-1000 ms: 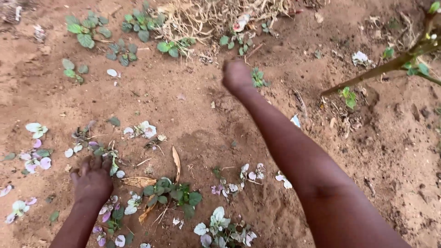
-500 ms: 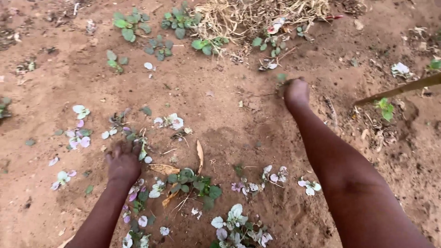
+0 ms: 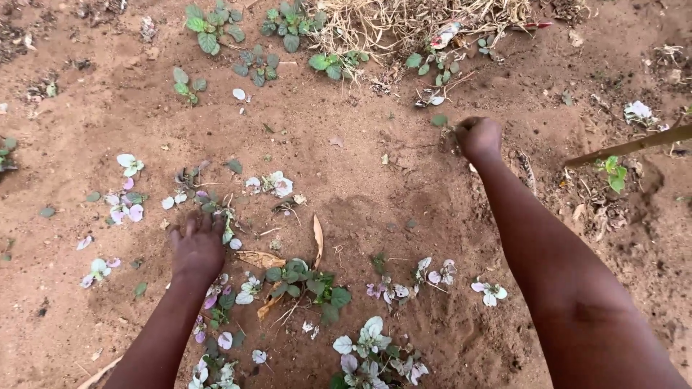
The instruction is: The person weeds a garden patch by hand, pulling small green plants and dry leaves from the soil. They gather the removed vegetation into a pile on the ground while moving between different spots in the garden.
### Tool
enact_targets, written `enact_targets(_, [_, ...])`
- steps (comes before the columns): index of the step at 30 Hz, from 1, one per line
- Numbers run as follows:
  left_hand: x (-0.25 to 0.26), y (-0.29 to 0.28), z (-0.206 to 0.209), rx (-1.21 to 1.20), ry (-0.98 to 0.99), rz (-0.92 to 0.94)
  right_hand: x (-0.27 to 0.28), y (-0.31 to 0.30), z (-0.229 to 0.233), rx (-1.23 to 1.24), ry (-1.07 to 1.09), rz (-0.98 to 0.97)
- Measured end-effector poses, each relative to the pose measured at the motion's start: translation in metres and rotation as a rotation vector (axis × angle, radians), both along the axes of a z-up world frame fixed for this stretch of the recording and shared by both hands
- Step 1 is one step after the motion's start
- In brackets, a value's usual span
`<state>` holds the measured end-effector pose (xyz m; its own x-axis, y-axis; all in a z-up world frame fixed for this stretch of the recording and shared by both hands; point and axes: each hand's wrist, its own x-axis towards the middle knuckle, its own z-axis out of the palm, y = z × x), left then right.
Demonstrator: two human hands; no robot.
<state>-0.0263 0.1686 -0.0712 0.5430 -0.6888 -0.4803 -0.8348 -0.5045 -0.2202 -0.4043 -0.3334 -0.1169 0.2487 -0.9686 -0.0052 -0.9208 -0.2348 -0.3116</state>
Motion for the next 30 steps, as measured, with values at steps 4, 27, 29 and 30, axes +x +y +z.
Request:
enact_targets(4, [-0.009,0.001,0.006,0.010,-0.011,0.023,0.004,-0.015,0.050,0.123,-0.068,0.001])
enact_targets(27, [-0.004,0.002,-0.009,0.008,-0.009,0.005,-0.005,0.013,0.070,0.708,-0.917,-0.275])
enact_targets(29, [-0.006,-0.002,-0.002,0.018,-0.019,-0.001,-0.018,0.001,0.068,0.666,-1.065,-0.174])
enact_targets(30, [-0.007,-0.003,0.003,0.036,-0.027,-0.003,-0.024,-0.012,0.058,0.528,-0.765,-0.107])
